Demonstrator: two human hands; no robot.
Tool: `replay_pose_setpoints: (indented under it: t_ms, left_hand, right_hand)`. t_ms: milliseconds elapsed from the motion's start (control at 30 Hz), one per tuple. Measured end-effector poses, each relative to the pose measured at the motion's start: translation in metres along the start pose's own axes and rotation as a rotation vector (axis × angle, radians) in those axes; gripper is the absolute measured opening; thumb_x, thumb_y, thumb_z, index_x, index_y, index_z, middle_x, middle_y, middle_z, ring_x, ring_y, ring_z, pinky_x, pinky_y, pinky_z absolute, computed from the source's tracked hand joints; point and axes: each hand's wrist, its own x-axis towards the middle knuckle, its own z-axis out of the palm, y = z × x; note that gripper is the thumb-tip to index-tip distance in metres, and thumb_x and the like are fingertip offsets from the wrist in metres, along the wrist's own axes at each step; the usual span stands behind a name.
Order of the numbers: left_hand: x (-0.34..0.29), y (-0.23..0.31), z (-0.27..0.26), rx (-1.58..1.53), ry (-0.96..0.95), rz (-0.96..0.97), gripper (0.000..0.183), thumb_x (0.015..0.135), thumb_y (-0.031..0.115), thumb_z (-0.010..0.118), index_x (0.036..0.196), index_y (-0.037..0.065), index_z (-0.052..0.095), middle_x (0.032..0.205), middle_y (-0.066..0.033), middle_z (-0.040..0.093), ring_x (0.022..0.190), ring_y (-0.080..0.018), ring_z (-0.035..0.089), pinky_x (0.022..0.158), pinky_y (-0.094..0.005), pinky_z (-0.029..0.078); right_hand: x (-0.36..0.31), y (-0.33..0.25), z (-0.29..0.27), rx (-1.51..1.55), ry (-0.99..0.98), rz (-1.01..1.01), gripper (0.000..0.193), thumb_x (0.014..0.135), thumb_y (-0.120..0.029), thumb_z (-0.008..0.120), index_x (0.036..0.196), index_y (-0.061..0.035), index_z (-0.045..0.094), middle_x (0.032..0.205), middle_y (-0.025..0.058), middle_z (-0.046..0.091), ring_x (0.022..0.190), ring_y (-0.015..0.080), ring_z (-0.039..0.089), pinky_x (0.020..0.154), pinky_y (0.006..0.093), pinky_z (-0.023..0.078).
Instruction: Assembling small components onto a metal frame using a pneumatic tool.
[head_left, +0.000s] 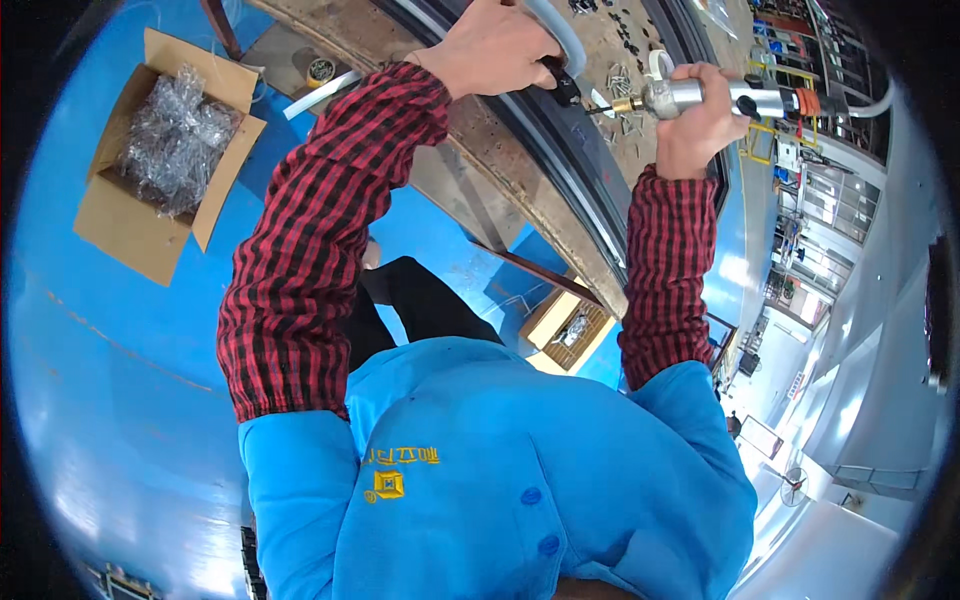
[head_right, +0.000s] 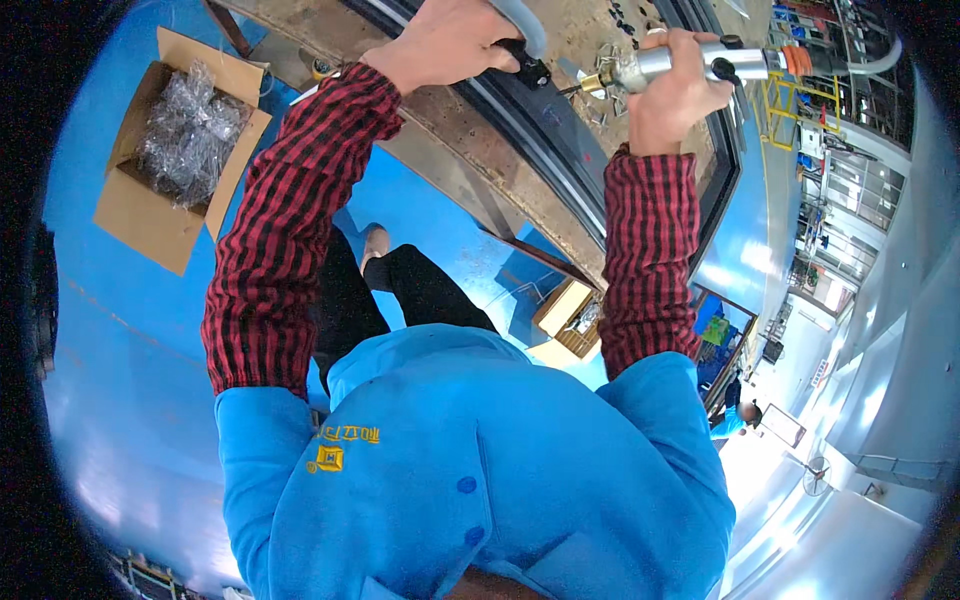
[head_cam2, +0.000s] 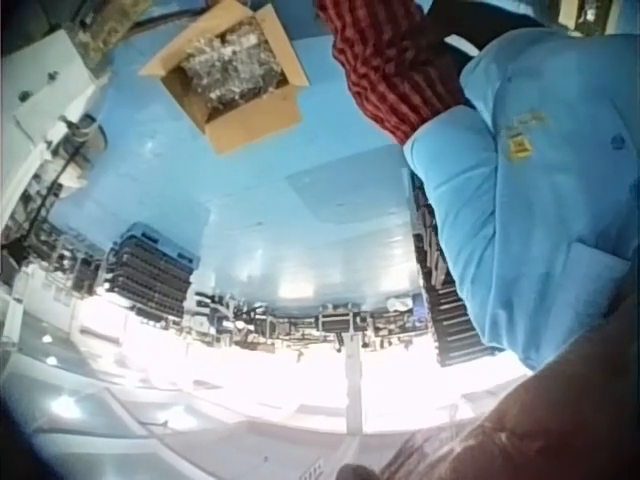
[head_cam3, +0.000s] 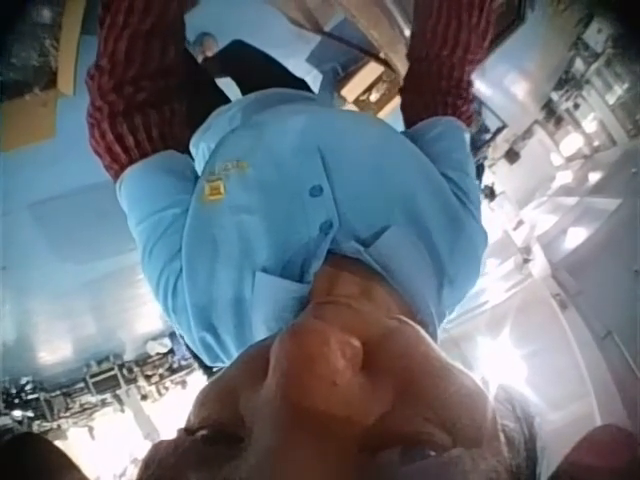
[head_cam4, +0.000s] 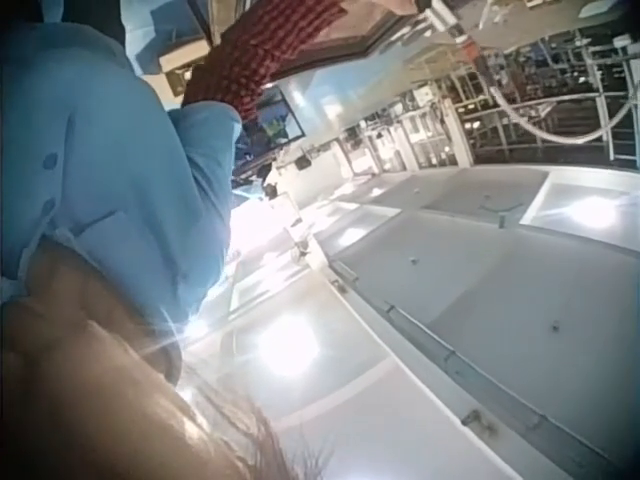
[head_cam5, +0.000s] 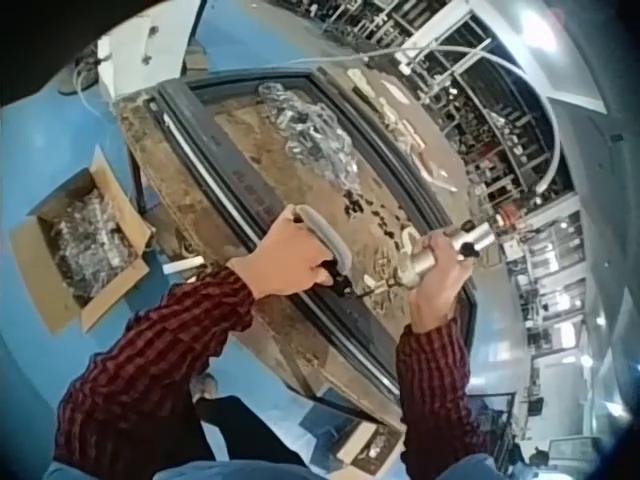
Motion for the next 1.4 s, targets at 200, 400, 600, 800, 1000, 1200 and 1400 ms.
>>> replay_pose_setpoints:
  t_ms: [200,400,600,800,1000,1200,1400]
  left_hand:
    - [0.0,-0.002,0.001,0.052,0.025,0.042,0.037,0.098,0.034,0.055,0.076,0.006,0.064,0.074,-0.0089,0.058,0.072,-0.0269,0.042,0.092,-0.0451,0.03]
    - [0.003,-0.017,0.026,0.171,0.413,0.237,0.025,0.091,0.034,0.061,0.084,0.011,0.069,0.083,-0.0059,0.064,0.08,-0.0267,0.05,0.092,-0.0438,0.033]
    - [-0.006,-0.009,0.022,0.186,0.325,0.104,0.023,0.08,0.035,0.074,0.1,0.026,0.076,0.102,0.0044,0.071,0.099,-0.0216,0.061,0.094,-0.043,0.033]
    - [-0.01,-0.005,0.016,0.174,0.424,0.149,0.026,0.077,0.031,0.075,0.103,0.026,0.077,0.094,0.0056,0.071,0.091,-0.0214,0.06,0.095,-0.039,0.031]
    - [-0.011,-0.001,0.013,0.162,0.388,0.114,0.025,0.077,0.03,0.076,0.101,0.025,0.078,0.086,0.0051,0.072,0.087,-0.0202,0.059,0.095,-0.0376,0.031]
    - [-0.013,0.001,0.011,0.151,0.364,0.093,0.021,0.078,0.03,0.075,0.098,0.024,0.079,0.083,0.0052,0.072,0.085,-0.0191,0.059,0.095,-0.0371,0.031]
    - [-0.012,0.001,0.011,0.096,0.425,0.141,0.019,0.079,0.03,0.075,0.097,0.024,0.079,0.081,0.0061,0.071,0.081,-0.0185,0.059,0.094,-0.0363,0.032]
  right_hand:
    - [0.003,-0.023,-0.008,0.085,-0.118,0.021,0.021,0.08,0.004,0.058,0.098,-0.0053,0.054,0.071,0.0086,0.064,0.061,0.0179,0.061,0.067,0.0289,0.051]
    - [-0.009,-0.026,0.014,0.166,-0.119,-0.114,0.024,0.08,0.004,0.058,0.1,-0.0072,0.054,0.072,0.0077,0.064,0.06,0.0172,0.061,0.065,0.0284,0.05]
    - [-0.009,-0.017,0.012,0.204,-0.09,-0.085,0.024,0.08,0.004,0.059,0.101,-0.0082,0.053,0.073,0.0075,0.063,0.061,0.0172,0.061,0.063,0.0293,0.049]
    - [-0.008,-0.014,0.013,0.156,-0.132,-0.137,0.025,0.081,0.004,0.059,0.102,-0.0082,0.052,0.074,0.0078,0.063,0.061,0.0175,0.061,0.062,0.0301,0.049]
    - [-0.013,-0.009,0.009,0.008,-0.222,-0.221,0.024,0.083,0.004,0.058,0.103,-0.0081,0.051,0.074,0.0081,0.063,0.061,0.0179,0.061,0.061,0.0307,0.049]
    - [-0.012,-0.017,0.012,0.17,-0.208,-0.156,0.023,0.085,0.003,0.057,0.104,-0.0075,0.05,0.076,0.0085,0.063,0.061,0.0186,0.061,0.062,0.0309,0.049]
    - [-0.013,-0.017,0.011,0.165,-0.225,-0.156,0.025,0.084,0.003,0.056,0.105,-0.008,0.049,0.079,0.0084,0.062,0.062,0.0189,0.061,0.064,0.0313,0.049]
